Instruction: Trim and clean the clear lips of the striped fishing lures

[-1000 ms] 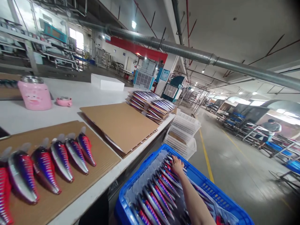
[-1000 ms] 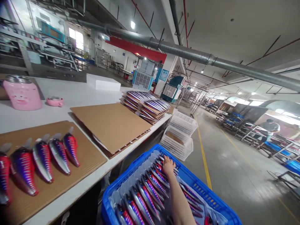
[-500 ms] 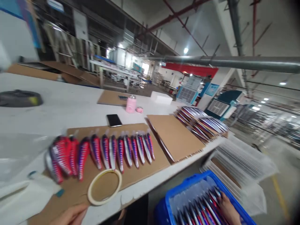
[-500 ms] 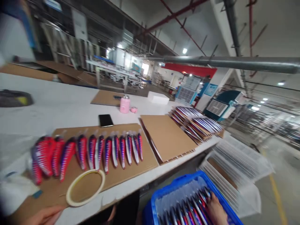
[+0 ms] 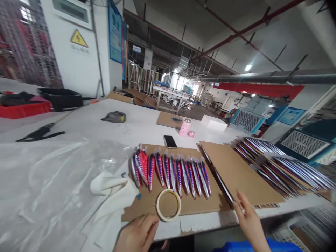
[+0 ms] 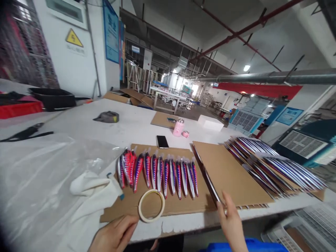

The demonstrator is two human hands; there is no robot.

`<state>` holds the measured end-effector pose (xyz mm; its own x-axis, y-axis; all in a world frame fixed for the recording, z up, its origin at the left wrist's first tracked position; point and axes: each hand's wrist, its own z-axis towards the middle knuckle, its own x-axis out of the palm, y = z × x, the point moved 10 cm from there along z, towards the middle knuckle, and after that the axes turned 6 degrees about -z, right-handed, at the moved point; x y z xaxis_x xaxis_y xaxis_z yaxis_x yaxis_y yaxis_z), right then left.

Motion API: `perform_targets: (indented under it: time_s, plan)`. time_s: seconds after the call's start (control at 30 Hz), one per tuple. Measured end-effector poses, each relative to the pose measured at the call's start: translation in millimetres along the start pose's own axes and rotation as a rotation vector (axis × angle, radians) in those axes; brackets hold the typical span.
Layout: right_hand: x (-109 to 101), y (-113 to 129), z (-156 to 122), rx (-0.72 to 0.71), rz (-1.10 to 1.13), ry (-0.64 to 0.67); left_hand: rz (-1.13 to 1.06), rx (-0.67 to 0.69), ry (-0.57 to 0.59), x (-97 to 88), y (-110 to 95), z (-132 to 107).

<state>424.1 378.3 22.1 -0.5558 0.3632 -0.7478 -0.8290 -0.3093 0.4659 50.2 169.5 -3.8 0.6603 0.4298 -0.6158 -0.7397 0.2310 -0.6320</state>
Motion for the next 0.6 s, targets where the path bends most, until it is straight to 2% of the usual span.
perform_targets:
  time_s: [0.1,0.17,0.27,0.37,0.4,0.47,0.53,0.6]
  plan:
    - [46,98,12,-0.106,0.1,0.108,0.063,0.081,-0.03,1.2,-7,-2]
    - [74,170,11,-0.212,0.174,0.17,0.102,0.102,-0.056,3.4,-8,-4]
    - [118,274,-7,-0.373,0.3,0.278,0.153,0.109,-0.06,11.6,-8,-3]
    - [162,350,-32,-0.435,0.423,0.401,0.187,0.115,-0.057,20.2,-4,-1]
    - [175,365,-37,-0.422,0.458,0.435,0.195,0.119,-0.056,22.3,-2,0]
    - [196,380,-39,-0.353,0.523,0.483,0.19,0.141,-0.04,25.3,0,1]
    - [207,378,-32,-0.251,0.6,0.513,0.158,0.161,-0.027,23.9,-1,2]
    - [207,363,-24,-0.126,0.702,0.541,0.11,0.167,-0.03,16.2,-6,2]
